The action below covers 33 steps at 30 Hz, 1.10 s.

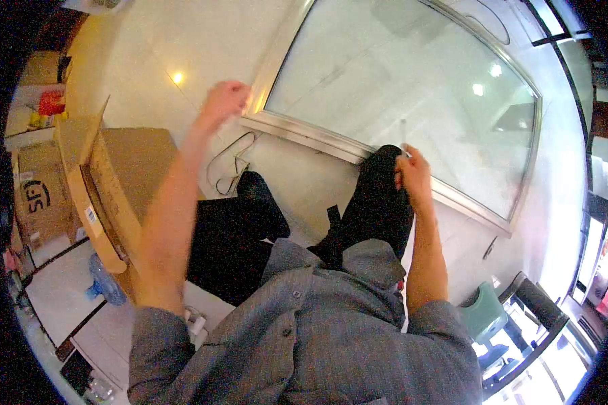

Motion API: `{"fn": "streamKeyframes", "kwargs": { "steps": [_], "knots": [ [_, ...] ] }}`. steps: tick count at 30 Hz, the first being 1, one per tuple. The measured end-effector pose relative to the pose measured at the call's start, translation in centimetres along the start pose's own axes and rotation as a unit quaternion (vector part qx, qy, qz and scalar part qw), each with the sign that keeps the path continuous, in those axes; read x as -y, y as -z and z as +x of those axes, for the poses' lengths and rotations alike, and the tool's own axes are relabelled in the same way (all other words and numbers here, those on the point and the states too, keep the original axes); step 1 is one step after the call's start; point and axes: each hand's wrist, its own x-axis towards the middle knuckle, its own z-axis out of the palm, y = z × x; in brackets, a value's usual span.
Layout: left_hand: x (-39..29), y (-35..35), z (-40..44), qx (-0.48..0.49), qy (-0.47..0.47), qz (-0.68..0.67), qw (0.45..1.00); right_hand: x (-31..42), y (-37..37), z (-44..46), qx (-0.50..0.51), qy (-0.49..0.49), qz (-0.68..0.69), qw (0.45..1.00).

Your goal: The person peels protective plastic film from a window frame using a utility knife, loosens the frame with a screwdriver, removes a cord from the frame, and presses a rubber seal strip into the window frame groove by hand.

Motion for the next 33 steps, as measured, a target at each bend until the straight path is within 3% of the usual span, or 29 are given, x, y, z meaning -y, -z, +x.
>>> {"fn": "streamKeyframes", "kwargs": {
  "steps": [2,4,7,8,9,10,11,13,15,19,23,25,28,29,31,33],
  "knots": [
    [-3.6,3.9,-2.3,-0.041,-0.096,-0.042,0.994,-1.7,3.6,0.0,-0.079,-0.006,0.030,0.996],
    [-6.0,5.6,-5.0,-0.045,-0.134,-0.002,0.990,-5.2,5.9,0.5,-0.118,-0.005,-0.010,0.993],
    [-7.3,3.3,-8.1,-0.072,-0.186,0.045,0.979,-16.9,8.2,2.4,-0.124,0.028,-0.082,0.988],
    [-7.0,2.7,-7.6,-0.031,-0.209,0.180,0.961,-20.9,7.4,2.6,-0.173,0.087,-0.253,0.948],
    [-6.2,2.3,-7.6,-0.004,-0.294,0.311,0.904,-23.6,6.4,1.7,-0.129,0.023,-0.200,0.971],
    [-7.3,1.7,-7.9,0.025,-0.295,0.302,0.906,-24.6,4.4,0.2,-0.129,0.032,-0.194,0.972],
    [-8.6,1.5,-8.4,0.052,-0.291,0.295,0.909,-28.2,3.8,0.6,-0.059,-0.012,-0.278,0.959],
    [-10.2,0.3,-9.4,0.082,-0.329,0.203,0.919,-30.6,1.0,-3.0,-0.005,-0.066,-0.290,0.955],
    [-11.4,-0.4,-10.8,0.117,-0.337,0.254,0.899,-31.4,-0.3,-4.8,-0.006,-0.088,-0.267,0.960],
    [-11.5,-1.8,-10.3,0.207,-0.350,0.241,0.881,-29.8,0.0,-6.8,-0.058,-0.086,-0.186,0.977],
    [-10.0,-3.6,-6.8,0.204,-0.328,0.262,0.884,-22.9,0.4,-8.9,-0.143,0.032,0.007,0.989],
    [-8.3,-4.3,-5.8,0.210,-0.304,0.275,0.888,-19.0,0.7,-10.4,-0.139,0.080,0.109,0.981],
    [-4.7,-6.0,-6.7,0.268,-0.238,0.289,0.888,-14.1,2.5,-14.7,-0.025,-0.072,0.302,0.950],
    [-3.6,-6.1,-8.5,0.274,-0.227,0.314,0.880,-12.2,3.0,-16.3,0.006,-0.069,0.269,0.961],
    [-1.4,-6.0,-12.4,0.373,-0.157,0.417,0.814,-7.9,4.2,-18.4,0.066,-0.059,0.203,0.975],
    [-0.4,-4.7,-17.7,0.468,-0.132,0.522,0.701,-4.6,4.6,-22.0,0.120,-0.050,0.146,0.981]
  ]
}}
